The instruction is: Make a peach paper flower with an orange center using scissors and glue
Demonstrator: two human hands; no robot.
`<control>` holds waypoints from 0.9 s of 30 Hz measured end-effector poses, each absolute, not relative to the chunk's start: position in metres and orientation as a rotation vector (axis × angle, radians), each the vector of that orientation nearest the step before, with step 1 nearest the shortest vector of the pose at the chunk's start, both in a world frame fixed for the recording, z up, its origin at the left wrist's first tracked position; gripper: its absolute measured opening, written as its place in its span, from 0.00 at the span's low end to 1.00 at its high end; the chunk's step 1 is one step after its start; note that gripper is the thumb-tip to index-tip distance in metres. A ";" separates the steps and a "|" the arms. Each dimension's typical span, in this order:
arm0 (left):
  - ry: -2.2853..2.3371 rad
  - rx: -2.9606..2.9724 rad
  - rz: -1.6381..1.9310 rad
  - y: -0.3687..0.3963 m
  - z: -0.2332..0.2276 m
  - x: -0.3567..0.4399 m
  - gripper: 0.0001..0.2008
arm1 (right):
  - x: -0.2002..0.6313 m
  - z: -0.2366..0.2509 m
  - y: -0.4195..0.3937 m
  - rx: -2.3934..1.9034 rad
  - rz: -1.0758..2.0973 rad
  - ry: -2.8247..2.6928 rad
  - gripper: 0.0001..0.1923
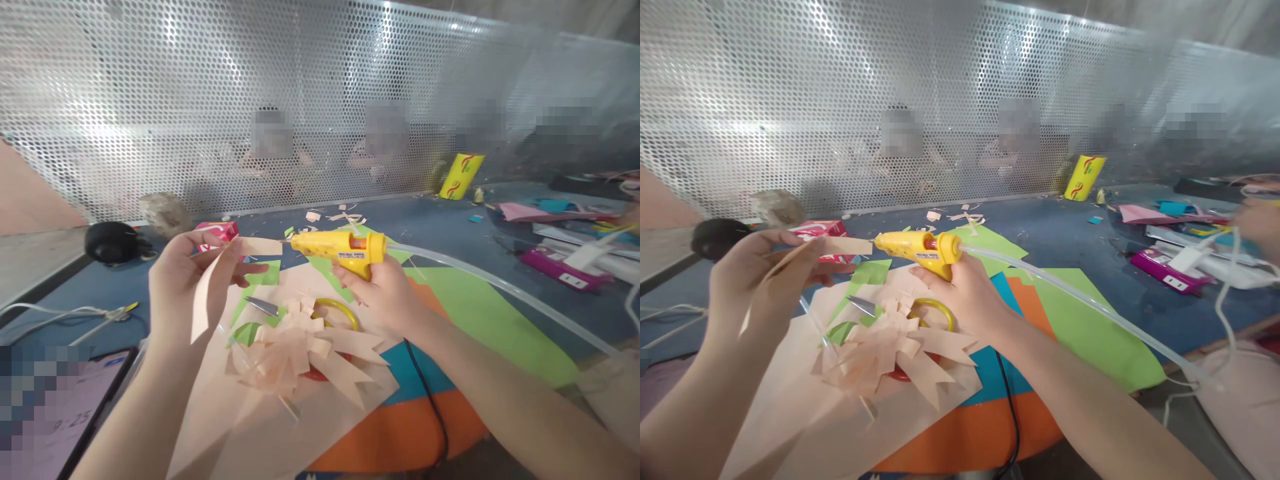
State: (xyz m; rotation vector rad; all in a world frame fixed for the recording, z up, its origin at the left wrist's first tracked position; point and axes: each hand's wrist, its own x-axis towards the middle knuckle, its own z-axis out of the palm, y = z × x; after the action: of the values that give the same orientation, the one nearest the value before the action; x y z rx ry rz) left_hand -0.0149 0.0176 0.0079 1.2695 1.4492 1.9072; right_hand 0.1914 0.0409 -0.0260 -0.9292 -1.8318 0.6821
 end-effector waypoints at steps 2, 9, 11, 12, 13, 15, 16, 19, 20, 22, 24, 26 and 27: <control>1.452 1.292 1.907 0.018 0.007 -0.016 0.15 | 0.191 -0.025 0.040 -0.931 0.680 -1.830 0.13; 1.446 1.289 1.902 0.015 0.010 -0.014 0.14 | 0.191 -0.024 0.040 -0.969 0.666 -1.840 0.14; 1.461 1.281 1.890 0.015 0.010 -0.013 0.15 | 0.191 -0.024 0.041 -0.986 0.668 -1.833 0.15; 1.466 1.284 1.884 0.015 0.010 -0.013 0.15 | 0.191 -0.024 0.041 -0.991 0.667 -1.829 0.14; 1.468 1.289 1.877 0.015 0.010 -0.013 0.15 | 0.191 -0.024 0.041 -0.992 0.666 -1.828 0.14; 1.465 1.289 1.861 0.015 0.010 -0.013 0.15 | 0.191 -0.024 0.041 -0.979 0.665 -1.832 0.13; 1.456 1.280 1.858 0.015 0.010 -0.012 0.14 | 0.191 -0.024 0.041 -0.969 0.665 -1.834 0.13; 1.442 1.229 1.890 0.015 0.011 -0.010 0.14 | 0.191 -0.024 0.040 -0.954 0.670 -1.844 0.12; 1.444 1.213 1.905 0.015 0.011 -0.010 0.14 | 0.191 -0.024 0.040 -0.953 0.671 -1.847 0.12; 1.460 1.189 1.931 0.015 0.011 -0.009 0.13 | 0.191 -0.024 0.039 -0.957 0.671 -1.853 0.12; 1.464 1.181 1.935 0.016 0.011 -0.009 0.13 | 0.192 -0.024 0.039 -0.964 0.670 -1.856 0.12; 1.458 1.183 1.919 0.017 0.010 -0.010 0.12 | 0.192 -0.024 0.038 -0.972 0.674 -1.854 0.12; 1.455 1.182 1.906 0.017 0.009 -0.010 0.11 | 0.192 -0.023 0.038 -0.974 0.678 -1.849 0.12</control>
State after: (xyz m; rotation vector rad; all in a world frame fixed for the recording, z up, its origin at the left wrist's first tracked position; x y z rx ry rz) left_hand -0.0104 0.0175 0.0093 1.1825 1.4553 1.9058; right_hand 0.1917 0.0381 -0.0233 -0.9741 -1.8492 0.6780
